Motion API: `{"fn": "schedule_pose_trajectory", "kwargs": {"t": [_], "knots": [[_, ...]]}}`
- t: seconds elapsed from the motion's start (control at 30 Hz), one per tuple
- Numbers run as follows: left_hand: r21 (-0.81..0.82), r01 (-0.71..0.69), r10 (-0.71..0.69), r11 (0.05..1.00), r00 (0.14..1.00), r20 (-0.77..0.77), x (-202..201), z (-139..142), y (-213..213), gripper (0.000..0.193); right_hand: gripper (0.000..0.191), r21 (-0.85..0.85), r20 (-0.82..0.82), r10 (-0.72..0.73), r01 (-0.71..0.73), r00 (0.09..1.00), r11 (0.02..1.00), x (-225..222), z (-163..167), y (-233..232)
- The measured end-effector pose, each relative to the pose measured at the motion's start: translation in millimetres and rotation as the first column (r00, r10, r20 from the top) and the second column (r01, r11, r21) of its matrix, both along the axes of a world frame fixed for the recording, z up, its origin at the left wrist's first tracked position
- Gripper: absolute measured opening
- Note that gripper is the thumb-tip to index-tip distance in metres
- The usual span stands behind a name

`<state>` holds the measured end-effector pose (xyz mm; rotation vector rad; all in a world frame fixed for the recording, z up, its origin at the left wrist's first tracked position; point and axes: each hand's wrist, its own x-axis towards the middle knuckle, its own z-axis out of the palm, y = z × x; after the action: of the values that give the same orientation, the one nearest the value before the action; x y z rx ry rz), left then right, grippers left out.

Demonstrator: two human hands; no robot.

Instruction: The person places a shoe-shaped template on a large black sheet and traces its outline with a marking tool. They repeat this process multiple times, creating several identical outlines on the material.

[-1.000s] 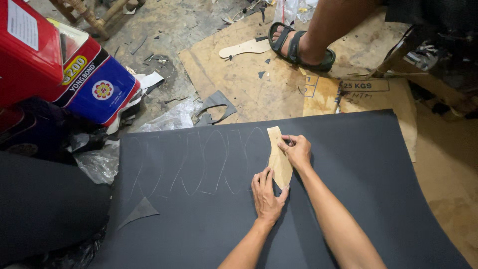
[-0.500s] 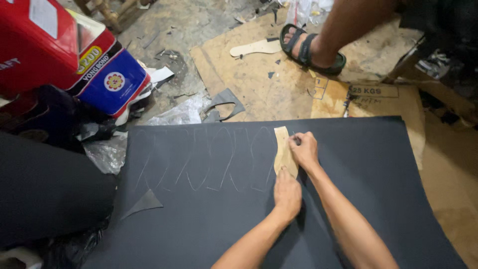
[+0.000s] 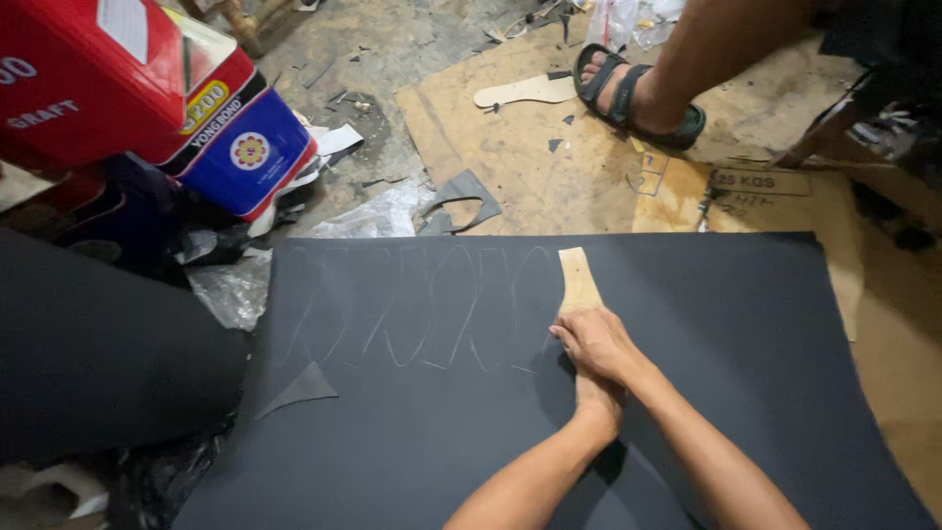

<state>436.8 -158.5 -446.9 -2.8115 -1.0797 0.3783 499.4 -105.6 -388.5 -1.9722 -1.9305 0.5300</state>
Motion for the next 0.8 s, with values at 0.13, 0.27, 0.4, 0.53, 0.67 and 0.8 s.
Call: {"fn": "schedule_pose_trajectory", "kwargs": {"t": [0.13, 0.27, 0.4, 0.53, 0.67, 0.8], "knots": [[-0.029, 0.066, -0.068, 0.997, 0.995, -0.078, -1.4, -4.7, -5.1, 0.069, 0.028, 0.135, 0.084, 0.097, -0.108, 0.992, 0.985, 4.8, -10.3, 1.4], [-0.099, 0.033, -0.033, 0.995, 0.999, 0.004, 2.7, -14.6, 1.3, 0.065, 0.026, 0.242, 0.002, 0.079, -0.077, 0.997, 0.967, 13.3, -15.8, 11.7], [-0.129, 0.109, -0.113, 0.986, 0.993, -0.023, 3.0, -22.2, 13.2, 0.055, 0.028, 0.224, 0.066, -0.002, -0.013, 0.998, 0.974, 22.2, -19.2, 30.4], [-0.21, 0.016, -0.013, 0.978, 1.0, 0.012, 3.6, -14.4, 26.5, 0.043, 0.03, 0.243, 0.057, -0.076, 0.06, 0.995, 0.968, 34.1, -19.0, 48.2], [-0.353, 0.015, -0.048, 0.935, 0.995, -0.083, 9.0, -0.5, 44.7, 0.044, 0.032, 0.189, 0.088, -0.137, 0.119, 0.987, 0.975, 43.7, -15.2, 64.2], [-0.15, -0.124, 0.144, 0.981, 0.981, 0.128, 14.4, -1.0, 65.5, 0.069, 0.03, 0.269, 0.116, -0.146, 0.11, 0.983, 0.957, 44.2, -13.0, 76.4]]}}
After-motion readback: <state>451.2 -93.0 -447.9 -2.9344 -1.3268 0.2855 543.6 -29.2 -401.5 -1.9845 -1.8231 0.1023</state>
